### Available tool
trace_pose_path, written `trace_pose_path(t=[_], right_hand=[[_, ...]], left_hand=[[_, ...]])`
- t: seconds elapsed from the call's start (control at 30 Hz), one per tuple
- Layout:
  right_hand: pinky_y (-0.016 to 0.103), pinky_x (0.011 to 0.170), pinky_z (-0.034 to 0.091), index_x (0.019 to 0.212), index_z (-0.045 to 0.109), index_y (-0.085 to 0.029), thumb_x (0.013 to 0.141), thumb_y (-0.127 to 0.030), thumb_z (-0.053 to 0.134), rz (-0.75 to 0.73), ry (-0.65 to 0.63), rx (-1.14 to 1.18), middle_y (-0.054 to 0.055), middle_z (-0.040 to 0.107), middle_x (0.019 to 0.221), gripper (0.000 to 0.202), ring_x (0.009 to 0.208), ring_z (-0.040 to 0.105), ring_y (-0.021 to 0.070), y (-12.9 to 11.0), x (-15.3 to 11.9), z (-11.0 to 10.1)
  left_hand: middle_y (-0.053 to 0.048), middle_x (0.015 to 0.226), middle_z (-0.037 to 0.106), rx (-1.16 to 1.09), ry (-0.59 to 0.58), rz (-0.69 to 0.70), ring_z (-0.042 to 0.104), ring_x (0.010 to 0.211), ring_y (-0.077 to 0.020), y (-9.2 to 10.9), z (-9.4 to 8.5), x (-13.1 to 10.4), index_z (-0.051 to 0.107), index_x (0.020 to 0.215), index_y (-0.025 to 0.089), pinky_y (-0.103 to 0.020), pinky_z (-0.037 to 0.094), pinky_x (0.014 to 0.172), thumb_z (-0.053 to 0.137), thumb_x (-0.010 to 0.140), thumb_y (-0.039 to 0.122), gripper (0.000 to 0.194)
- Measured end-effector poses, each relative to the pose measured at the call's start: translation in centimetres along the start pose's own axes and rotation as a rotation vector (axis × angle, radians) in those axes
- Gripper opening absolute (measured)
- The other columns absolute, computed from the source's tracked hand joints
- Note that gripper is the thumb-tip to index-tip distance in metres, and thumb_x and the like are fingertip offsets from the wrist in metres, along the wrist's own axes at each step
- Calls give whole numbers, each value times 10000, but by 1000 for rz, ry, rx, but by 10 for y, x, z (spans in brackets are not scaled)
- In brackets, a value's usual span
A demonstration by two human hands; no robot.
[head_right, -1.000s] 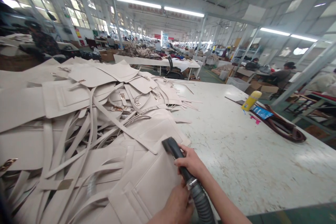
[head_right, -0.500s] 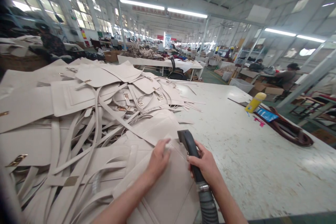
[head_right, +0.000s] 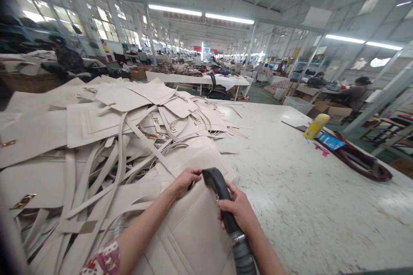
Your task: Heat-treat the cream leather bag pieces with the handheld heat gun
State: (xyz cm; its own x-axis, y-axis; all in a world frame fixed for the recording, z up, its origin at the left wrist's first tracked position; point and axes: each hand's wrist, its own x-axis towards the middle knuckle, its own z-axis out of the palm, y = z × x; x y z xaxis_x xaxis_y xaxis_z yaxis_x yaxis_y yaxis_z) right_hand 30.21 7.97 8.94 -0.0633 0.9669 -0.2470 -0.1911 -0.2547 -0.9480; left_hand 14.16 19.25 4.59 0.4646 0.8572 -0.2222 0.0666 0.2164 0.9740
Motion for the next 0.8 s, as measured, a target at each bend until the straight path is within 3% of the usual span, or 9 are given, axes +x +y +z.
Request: trace_pose_path(t=[0.13,0.23,0.3,0.4,0.5,0.57,0.63,0.73,0.8], right_hand=[[237,304,462,1206,373,-155,555,-248,683,-55,20,12,-29,598,619,727,383,548,140,-12,17,-4],[235,328,463,1250,341,-173,588,-243,683,-84,50,5,-44,595,570,748,368,538,133,-19,2,-13],[241,331,461,1270,323,-177,592,-259,694,-90,75,2,-42,596,560,778,370,538,140,-18,-19,-20],[244,326,453,1275,319,-181,570,-297,732,-88,144,16,-29,608,584,825,371,525,137,-10,-55,-30],[244,336,446,1277,289,-189,561,-334,758,-70,237,54,-22,616,595,869,381,522,139,1,-90,-42],[257,350,444,1279,262,-208,570,-348,760,-79,282,80,-13,625,621,878,399,535,152,6,-111,-54],[268,360,427,1277,253,-228,601,-367,741,-91,301,74,2,634,644,845,406,546,167,9,-129,-69],[284,408,422,1273,244,-224,667,-383,690,-62,307,33,20,637,617,770,445,564,191,13,-154,-93],[293,447,433,1279,225,-216,696,-377,666,-42,311,18,26,636,607,749,479,569,199,17,-167,-105]], left_hand=[[-33,777,616,178,3,33,549,676,-146,13,-1,-27,640,908,107,-246,410,643,496,548,95,387],[-29,882,607,647,46,152,539,812,-172,16,-8,-74,618,941,178,-265,392,752,505,571,111,392],[-26,911,612,922,28,115,541,867,-191,9,-12,-112,577,1014,212,-285,396,784,513,602,155,421],[-66,1040,605,984,41,-40,538,963,-228,-8,-12,-164,509,1130,188,-319,413,823,537,597,182,534],[-76,1116,587,882,102,-2,531,1010,-230,-4,-12,-195,492,1172,160,-308,419,845,514,641,201,532],[-30,1053,620,816,78,111,561,948,-200,27,-22,-206,534,1127,173,-272,433,818,489,690,231,443],[23,968,640,852,70,242,581,872,-164,79,-42,-215,554,1101,186,-247,436,787,466,728,266,391],[80,887,614,1220,230,438,571,798,-132,167,-70,-227,551,1098,177,-285,421,754,391,747,354,425],[71,884,588,1508,350,541,557,778,-135,208,-71,-230,554,1101,158,-353,393,755,300,741,424,515]])
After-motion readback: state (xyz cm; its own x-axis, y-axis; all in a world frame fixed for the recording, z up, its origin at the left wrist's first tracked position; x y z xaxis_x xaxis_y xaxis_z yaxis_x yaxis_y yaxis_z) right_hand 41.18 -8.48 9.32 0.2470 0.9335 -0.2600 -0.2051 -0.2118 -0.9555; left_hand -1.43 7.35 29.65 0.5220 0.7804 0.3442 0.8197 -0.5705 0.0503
